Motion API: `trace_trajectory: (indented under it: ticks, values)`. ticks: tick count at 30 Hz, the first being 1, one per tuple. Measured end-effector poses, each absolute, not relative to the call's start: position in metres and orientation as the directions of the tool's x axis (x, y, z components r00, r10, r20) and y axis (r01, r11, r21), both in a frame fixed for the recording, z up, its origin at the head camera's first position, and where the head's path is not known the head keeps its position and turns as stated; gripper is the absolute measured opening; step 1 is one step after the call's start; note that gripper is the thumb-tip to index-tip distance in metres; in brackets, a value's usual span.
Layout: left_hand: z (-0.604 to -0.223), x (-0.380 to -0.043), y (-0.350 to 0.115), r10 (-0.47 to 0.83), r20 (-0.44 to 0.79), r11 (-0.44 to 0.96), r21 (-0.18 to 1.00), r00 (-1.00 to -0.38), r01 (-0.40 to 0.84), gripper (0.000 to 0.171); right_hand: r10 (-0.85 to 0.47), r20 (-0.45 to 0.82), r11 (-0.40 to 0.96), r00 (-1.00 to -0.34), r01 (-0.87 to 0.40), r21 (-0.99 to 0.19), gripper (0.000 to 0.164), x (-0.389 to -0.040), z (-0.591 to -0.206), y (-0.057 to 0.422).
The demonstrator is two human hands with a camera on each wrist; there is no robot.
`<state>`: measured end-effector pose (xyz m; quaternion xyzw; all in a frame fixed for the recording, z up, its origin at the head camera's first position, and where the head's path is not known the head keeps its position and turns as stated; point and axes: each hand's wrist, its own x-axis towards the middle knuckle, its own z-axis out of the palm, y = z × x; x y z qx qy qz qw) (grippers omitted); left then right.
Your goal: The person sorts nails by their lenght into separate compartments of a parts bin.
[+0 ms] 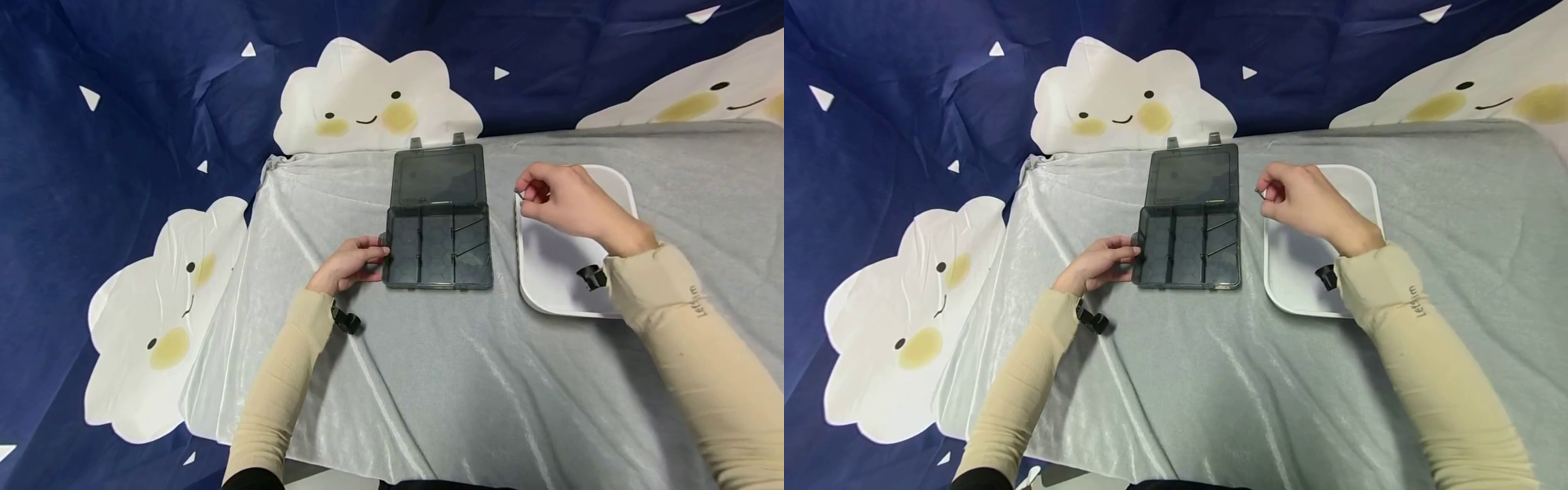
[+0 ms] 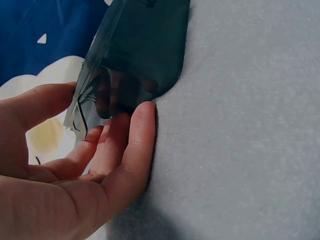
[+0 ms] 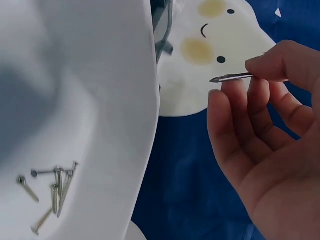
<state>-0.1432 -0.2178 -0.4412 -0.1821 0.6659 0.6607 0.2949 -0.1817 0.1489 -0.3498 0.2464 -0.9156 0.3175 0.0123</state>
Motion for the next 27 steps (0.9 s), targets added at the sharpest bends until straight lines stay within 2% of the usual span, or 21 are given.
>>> trace_trajectory:
  ticks: [6, 13, 27]
  values:
    - [-0.442, -0.143, -0.218, 0.150, -0.634, 0.062, 0.772, -0.759, -0.632, 0.036, -0.434, 0.155, 0.628, -0.888, -0.421, -0.655, 0.016, -0.179, -0.356, 0.137]
    - [-0.442, -0.144, -0.219, 0.146, -0.638, 0.075, 0.769, -0.756, -0.635, 0.038, -0.442, 0.067, 0.581, -0.894, -0.342, -0.739, 0.013, -0.175, -0.362, 0.125]
    - [-0.443, -0.144, -0.219, 0.143, -0.631, 0.062, 0.775, -0.763, -0.629, 0.036, -0.491, -0.024, 0.608, -0.871, -0.322, -0.726, 0.011, -0.171, -0.373, 0.107]
